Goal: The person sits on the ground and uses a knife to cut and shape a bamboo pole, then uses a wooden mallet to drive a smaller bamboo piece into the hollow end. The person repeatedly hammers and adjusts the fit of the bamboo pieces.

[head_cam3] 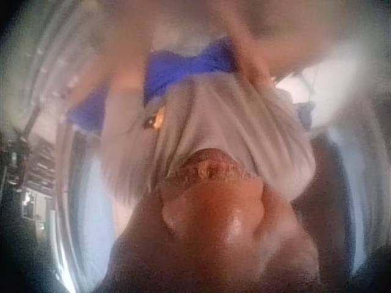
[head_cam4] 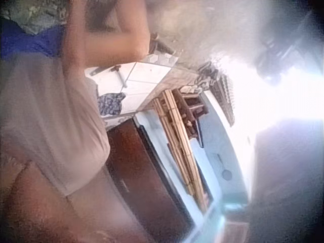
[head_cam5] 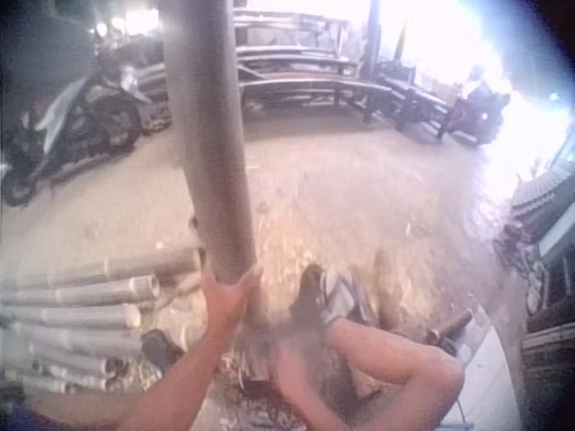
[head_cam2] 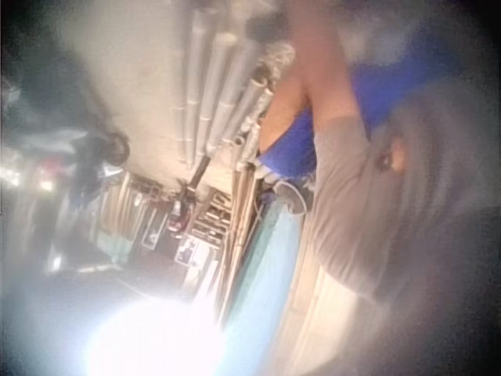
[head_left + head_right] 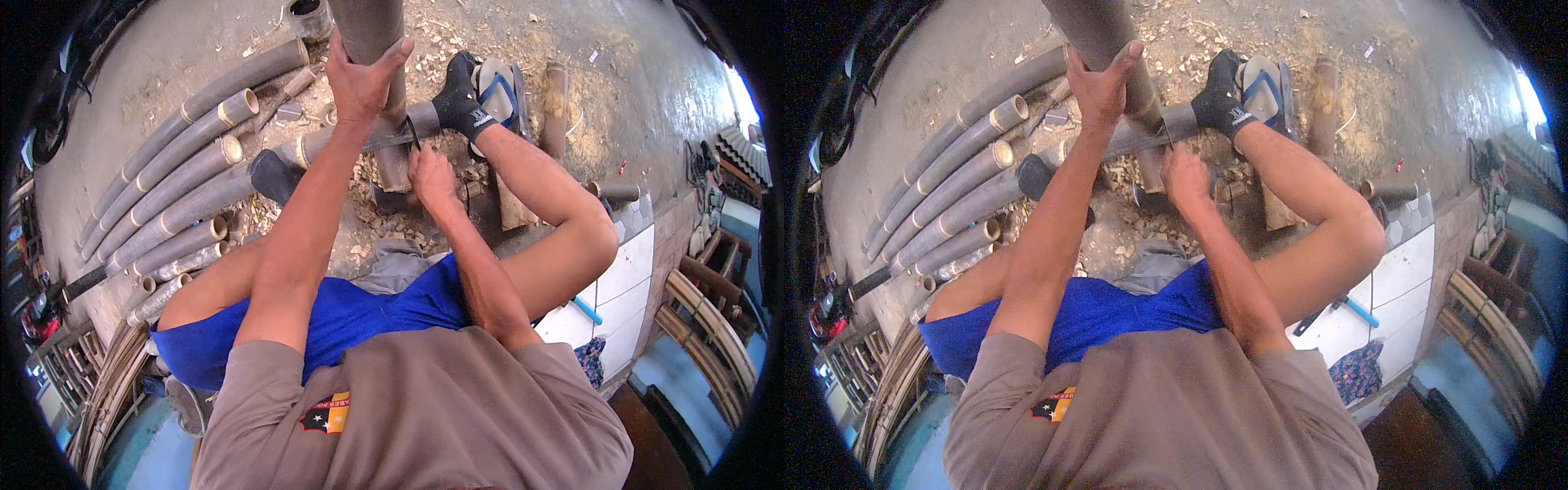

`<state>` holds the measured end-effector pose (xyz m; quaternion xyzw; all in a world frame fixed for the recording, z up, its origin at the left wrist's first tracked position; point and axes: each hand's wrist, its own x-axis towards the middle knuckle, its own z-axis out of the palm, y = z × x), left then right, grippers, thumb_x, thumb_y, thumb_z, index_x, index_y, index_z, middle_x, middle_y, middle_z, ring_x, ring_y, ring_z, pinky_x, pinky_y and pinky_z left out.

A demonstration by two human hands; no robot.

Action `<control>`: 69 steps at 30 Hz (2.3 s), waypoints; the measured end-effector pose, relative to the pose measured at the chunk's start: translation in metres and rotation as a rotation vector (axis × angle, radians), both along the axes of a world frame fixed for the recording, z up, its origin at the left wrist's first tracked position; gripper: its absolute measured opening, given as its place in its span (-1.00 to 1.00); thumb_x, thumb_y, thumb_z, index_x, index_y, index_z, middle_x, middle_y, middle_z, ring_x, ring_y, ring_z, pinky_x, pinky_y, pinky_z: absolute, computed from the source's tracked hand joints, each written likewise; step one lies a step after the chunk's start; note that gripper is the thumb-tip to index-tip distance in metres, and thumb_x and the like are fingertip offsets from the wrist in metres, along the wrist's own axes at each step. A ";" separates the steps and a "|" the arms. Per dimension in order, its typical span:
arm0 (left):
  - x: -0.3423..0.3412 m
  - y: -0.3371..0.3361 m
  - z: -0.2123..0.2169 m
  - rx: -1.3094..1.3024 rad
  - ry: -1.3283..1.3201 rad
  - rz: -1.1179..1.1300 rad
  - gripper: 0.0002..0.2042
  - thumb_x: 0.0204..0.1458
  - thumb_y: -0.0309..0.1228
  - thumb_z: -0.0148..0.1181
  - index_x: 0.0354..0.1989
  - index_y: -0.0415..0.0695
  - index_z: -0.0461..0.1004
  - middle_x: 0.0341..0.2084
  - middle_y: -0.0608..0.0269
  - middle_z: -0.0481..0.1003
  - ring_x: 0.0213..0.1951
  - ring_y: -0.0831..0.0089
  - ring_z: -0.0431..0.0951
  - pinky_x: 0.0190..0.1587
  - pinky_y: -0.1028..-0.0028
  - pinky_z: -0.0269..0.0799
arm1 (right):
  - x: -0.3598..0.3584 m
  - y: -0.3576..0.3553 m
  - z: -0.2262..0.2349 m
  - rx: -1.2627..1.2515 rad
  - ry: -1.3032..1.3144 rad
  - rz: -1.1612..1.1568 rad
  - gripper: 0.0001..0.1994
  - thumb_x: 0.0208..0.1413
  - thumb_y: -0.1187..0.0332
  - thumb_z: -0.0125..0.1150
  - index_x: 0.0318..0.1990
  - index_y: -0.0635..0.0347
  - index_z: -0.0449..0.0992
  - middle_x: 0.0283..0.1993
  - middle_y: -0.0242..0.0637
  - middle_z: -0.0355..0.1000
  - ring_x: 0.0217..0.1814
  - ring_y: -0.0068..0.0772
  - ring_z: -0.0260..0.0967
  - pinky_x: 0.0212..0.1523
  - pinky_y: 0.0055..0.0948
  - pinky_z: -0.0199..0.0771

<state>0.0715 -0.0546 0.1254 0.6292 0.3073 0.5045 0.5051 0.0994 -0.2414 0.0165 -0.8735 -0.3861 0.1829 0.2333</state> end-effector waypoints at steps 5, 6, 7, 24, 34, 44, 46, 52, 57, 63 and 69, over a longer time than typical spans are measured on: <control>-0.003 0.008 -0.045 -0.105 0.087 -0.095 -0.26 -0.20 -0.03 0.60 0.06 -0.28 0.42 -0.11 -0.03 0.61 -0.08 0.18 0.64 0.02 0.24 0.52 | -0.029 -0.068 0.002 -0.250 0.167 0.109 -0.70 0.27 0.19 0.06 -0.22 0.30 0.48 -0.36 0.24 0.56 -0.29 0.37 0.55 -0.21 0.22 0.57; -0.005 0.006 -0.061 -0.167 0.146 -0.120 -0.26 -0.19 -0.03 0.59 0.06 -0.28 0.42 -0.11 -0.04 0.61 -0.08 0.16 0.64 0.02 0.24 0.52 | -0.038 -0.078 0.010 -0.278 0.136 0.143 -0.73 0.26 0.21 0.06 -0.20 0.28 0.47 -0.31 0.23 0.56 -0.28 0.35 0.56 -0.22 0.18 0.59; -0.008 0.000 -0.068 -0.243 0.214 -0.150 -0.26 -0.19 -0.02 0.58 0.06 -0.28 0.42 -0.10 -0.06 0.61 -0.08 0.13 0.65 0.02 0.23 0.51 | -0.043 -0.081 0.020 -0.267 0.144 0.153 -0.74 0.25 0.21 0.07 -0.18 0.26 0.46 -0.26 0.21 0.55 -0.23 0.33 0.55 -0.21 0.18 0.59; 0.025 0.092 -0.165 0.418 0.712 0.028 -0.43 0.08 -0.14 0.27 0.23 -0.18 0.44 -0.14 -0.13 0.58 -0.05 -0.03 0.59 0.06 0.13 0.47 | -0.097 -0.104 -0.023 -0.312 -0.279 0.622 -0.80 0.25 0.29 -0.03 -0.18 0.14 0.52 -0.18 -0.14 0.41 -0.05 -0.11 0.34 -0.07 0.02 0.32; -0.074 -0.097 -0.136 0.882 0.906 -0.845 -0.81 -0.13 -0.28 0.30 -0.38 -0.10 0.56 -0.26 0.14 0.51 -0.08 0.17 0.51 -0.03 0.08 0.40 | -0.013 -0.073 0.056 -0.367 0.306 0.576 -0.54 0.32 -0.03 0.06 0.00 0.20 0.61 -0.01 0.05 0.57 0.03 0.13 0.54 0.07 -0.01 0.51; -0.098 -0.170 -0.184 0.948 1.183 -0.628 -0.48 -0.13 -0.13 0.33 -0.01 -0.21 0.56 0.26 -0.01 0.30 0.35 0.03 0.19 0.43 -0.13 -0.06 | 0.229 -0.143 0.165 0.034 0.262 -0.218 -0.54 0.38 0.11 0.08 0.22 0.29 0.49 -0.09 -0.18 0.55 -0.09 -0.39 0.49 0.01 -0.33 0.48; -0.091 -0.166 -0.184 0.901 1.207 -0.656 -0.40 -0.16 -0.09 0.36 0.04 -0.22 0.52 0.30 -0.02 0.27 0.38 0.01 0.16 0.44 -0.15 -0.10 | 0.256 -0.146 0.148 -0.134 0.121 -0.031 -0.51 0.38 0.08 0.07 0.25 0.30 0.46 -0.11 -0.21 0.54 -0.16 -0.41 0.49 -0.07 -0.35 0.50; -0.113 -0.149 -0.160 0.773 0.865 -0.979 -0.38 -0.10 -0.13 0.36 0.14 -0.20 0.41 0.19 -0.09 0.39 0.31 -0.02 0.32 0.40 -0.03 0.11 | 0.314 -0.146 0.078 -0.279 0.443 -0.054 -0.35 0.33 -0.03 0.12 0.37 0.29 0.33 -0.11 -0.15 0.53 -0.23 -0.41 0.53 -0.19 -0.34 0.57; -0.111 -0.120 -0.114 0.187 0.607 -1.166 -0.40 -0.09 -0.25 0.34 0.16 -0.19 0.36 0.00 -0.07 0.50 0.02 -0.06 0.56 0.11 0.13 0.47 | 0.336 -0.145 0.001 -0.379 0.212 -0.063 -0.24 0.18 -0.10 0.27 0.25 0.48 0.36 -0.09 -0.08 0.53 -0.17 -0.20 0.55 -0.15 -0.19 0.58; -0.055 0.035 -0.055 0.020 0.538 -0.269 -0.56 0.15 -0.25 0.15 0.12 -0.26 0.37 -0.01 0.02 0.52 -0.02 0.19 0.54 0.06 0.21 0.44 | 0.339 -0.153 -0.060 -0.155 0.416 -0.327 -0.32 0.01 -0.03 0.36 0.09 0.43 0.46 -0.10 -0.05 0.54 -0.20 -0.13 0.54 -0.21 -0.17 0.54; -0.026 0.253 -0.049 -0.118 0.073 0.251 -0.53 0.20 -0.19 0.09 0.08 -0.33 0.20 -0.14 0.05 0.46 -0.11 0.31 0.47 -0.03 0.31 0.41 | 0.306 -0.124 0.018 -0.100 0.792 -0.331 -0.50 -0.01 0.02 0.31 -0.11 0.32 0.52 -0.27 -0.21 0.48 -0.31 -0.26 0.44 -0.26 -0.22 0.45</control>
